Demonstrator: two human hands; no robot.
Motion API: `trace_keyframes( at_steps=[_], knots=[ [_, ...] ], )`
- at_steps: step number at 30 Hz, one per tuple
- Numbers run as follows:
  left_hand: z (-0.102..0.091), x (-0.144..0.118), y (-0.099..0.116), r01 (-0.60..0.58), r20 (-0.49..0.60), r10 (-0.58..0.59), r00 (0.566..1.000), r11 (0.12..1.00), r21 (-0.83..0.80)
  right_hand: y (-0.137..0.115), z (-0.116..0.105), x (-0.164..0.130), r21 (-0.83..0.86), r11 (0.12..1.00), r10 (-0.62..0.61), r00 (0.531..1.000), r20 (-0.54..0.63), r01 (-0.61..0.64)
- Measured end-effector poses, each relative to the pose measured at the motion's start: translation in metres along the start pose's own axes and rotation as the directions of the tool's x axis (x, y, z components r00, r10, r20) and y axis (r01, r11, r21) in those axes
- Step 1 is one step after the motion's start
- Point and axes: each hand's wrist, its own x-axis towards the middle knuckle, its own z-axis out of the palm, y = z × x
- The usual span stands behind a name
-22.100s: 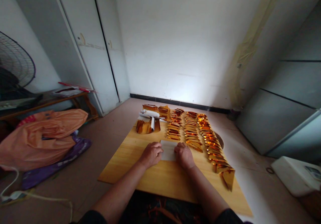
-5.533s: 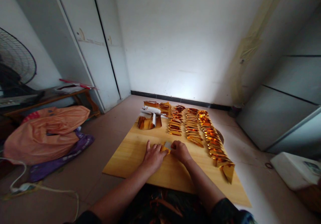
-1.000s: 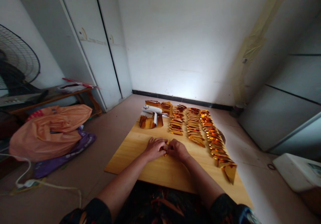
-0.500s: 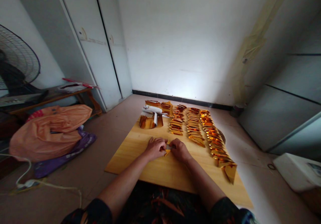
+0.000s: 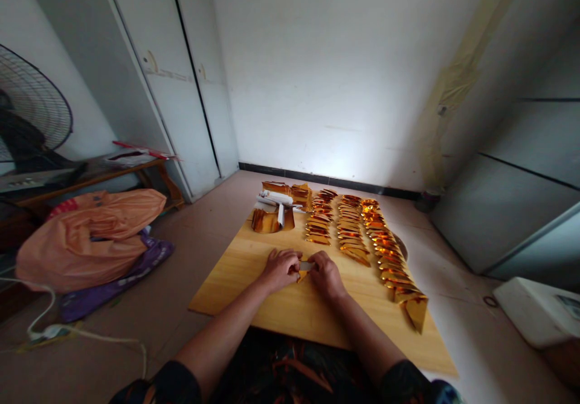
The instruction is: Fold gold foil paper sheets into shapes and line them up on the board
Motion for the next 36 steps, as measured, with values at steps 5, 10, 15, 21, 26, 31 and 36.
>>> trace_keyframes(
  at_steps=[5,10,15,21,26,31,36],
  knots=[
    [-0.001,-0.003,0.006,0.010,-0.024,-0.010,1.000,1.000,0.012,-0.019,-0.001,-0.017,-0.102,0.988,-0.106,0.986,0.132,0.120],
    [-0.005,-0.004,0.011,0.035,-0.027,-0.035,0.999,0.999,0.013,-0.033,-0.001,-0.028,-0.293,0.918,-0.213,0.956,0.204,0.267],
    [-0.011,-0.004,0.011,0.016,0.016,-0.017,1.000,0.999,0.045,-0.035,-0.005,-0.034,-0.404,0.842,-0.284,0.930,0.233,0.358],
    [-0.024,-0.008,0.009,-0.109,0.067,0.100,0.993,0.985,0.133,-0.017,-0.022,-0.025,-0.446,0.827,-0.253,0.934,0.252,0.344],
    [-0.022,-0.006,0.009,-0.182,0.029,0.180,0.983,0.966,0.184,-0.005,-0.031,-0.008,-0.451,0.814,-0.240,0.919,0.314,0.367],
    [-0.019,-0.003,0.007,-0.231,0.012,0.235,0.972,0.945,0.232,-0.013,-0.034,0.004,-0.470,0.753,-0.261,0.865,0.429,0.460],
    [-0.020,-0.004,0.008,-0.224,0.000,0.231,0.973,0.945,0.239,-0.026,-0.033,0.009,-0.504,0.668,-0.253,0.804,0.538,0.548]
  ],
)
